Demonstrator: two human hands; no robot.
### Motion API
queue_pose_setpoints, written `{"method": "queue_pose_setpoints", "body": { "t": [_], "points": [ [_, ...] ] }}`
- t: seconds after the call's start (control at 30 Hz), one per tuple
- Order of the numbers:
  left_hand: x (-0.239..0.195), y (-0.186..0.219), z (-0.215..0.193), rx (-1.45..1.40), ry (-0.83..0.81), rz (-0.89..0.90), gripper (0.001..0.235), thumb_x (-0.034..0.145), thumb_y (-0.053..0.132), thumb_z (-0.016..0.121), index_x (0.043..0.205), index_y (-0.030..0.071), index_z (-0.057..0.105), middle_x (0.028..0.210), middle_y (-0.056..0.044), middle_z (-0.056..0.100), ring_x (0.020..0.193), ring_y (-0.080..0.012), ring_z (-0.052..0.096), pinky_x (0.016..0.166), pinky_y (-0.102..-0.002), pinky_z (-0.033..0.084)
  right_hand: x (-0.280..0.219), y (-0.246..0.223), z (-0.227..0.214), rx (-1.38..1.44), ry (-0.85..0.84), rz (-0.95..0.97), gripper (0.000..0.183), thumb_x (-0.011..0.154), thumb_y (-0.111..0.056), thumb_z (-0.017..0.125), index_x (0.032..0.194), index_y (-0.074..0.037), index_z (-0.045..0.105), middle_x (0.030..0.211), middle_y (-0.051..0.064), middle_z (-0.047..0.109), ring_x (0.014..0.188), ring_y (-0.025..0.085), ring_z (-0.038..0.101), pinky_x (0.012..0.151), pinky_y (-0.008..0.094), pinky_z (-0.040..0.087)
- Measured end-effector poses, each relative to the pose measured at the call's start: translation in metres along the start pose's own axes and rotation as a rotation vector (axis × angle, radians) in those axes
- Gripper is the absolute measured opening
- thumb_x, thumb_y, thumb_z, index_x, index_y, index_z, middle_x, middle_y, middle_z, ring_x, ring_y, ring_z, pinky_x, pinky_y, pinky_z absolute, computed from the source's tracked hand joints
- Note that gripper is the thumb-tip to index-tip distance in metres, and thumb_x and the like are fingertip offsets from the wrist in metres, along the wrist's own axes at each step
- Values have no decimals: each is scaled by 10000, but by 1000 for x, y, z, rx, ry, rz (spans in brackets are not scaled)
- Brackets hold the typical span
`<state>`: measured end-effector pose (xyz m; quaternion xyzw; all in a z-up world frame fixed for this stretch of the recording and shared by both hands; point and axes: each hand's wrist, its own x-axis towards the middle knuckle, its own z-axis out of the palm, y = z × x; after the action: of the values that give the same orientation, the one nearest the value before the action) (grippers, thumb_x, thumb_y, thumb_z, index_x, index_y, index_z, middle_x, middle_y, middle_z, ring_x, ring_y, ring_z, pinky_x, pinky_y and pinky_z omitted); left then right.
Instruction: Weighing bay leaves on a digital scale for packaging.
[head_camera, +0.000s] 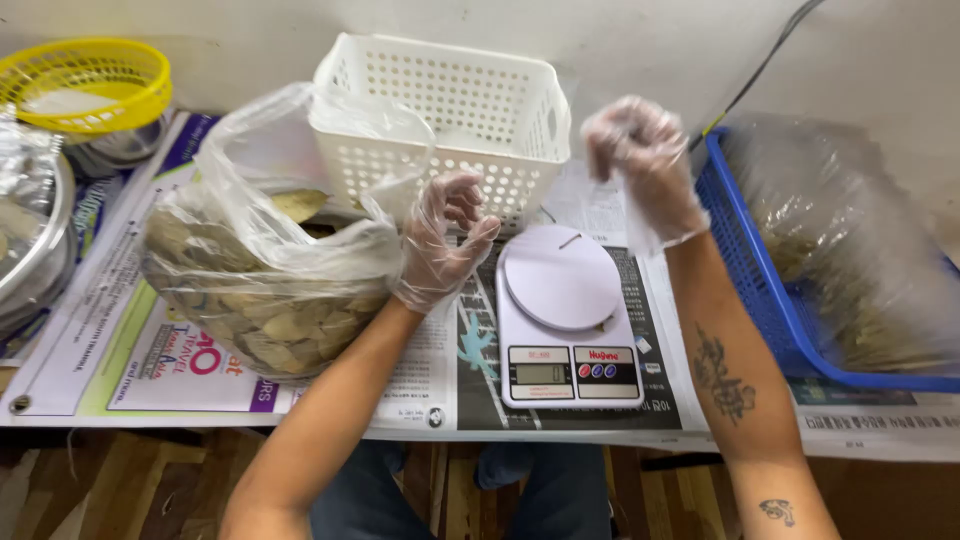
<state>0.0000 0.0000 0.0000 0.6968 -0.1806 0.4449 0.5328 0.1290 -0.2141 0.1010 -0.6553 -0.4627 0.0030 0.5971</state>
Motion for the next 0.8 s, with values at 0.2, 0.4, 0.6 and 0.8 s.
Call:
{"method": "queue_pose_setpoints", "body": {
  "t": [0.2,0.4,0.6,0.8],
  "points": [
    [-15,-15,26,-508,-148,-438,655,948,495,711,1429,78,557,1178,-62,662,998,-78,637,834,-248,562,-60,68,10,-88,40,127,182,900,-60,775,804,-37,622,551,43,566,496,108,537,507,218,430],
    [-18,-9,42,-424,-42,-653,569,785,114,916,1304,148,683,887,-57,778,802,-93,720,769,-210,590,-76,70,33,-197,84,168,228,846,-201,866,848,-83,671,646,32,594,636,90,500,560,235,401],
    [-17,-35,37,-229,130,-612,233,845,141,901,1047,89,797,828,-91,776,741,-115,698,704,-258,590,-79,33,37,-319,248,41,333,945,-217,799,1154,-74,582,935,112,678,831,225,660,652,308,556],
    [-21,-39,40,-249,264,-663,177,830,118,896,964,80,786,738,-37,733,656,-44,638,602,-176,547,-83,33,27,-574,234,-56,170,963,-281,784,1005,-133,713,941,36,694,856,180,662,709,284,535]
  ]
}}
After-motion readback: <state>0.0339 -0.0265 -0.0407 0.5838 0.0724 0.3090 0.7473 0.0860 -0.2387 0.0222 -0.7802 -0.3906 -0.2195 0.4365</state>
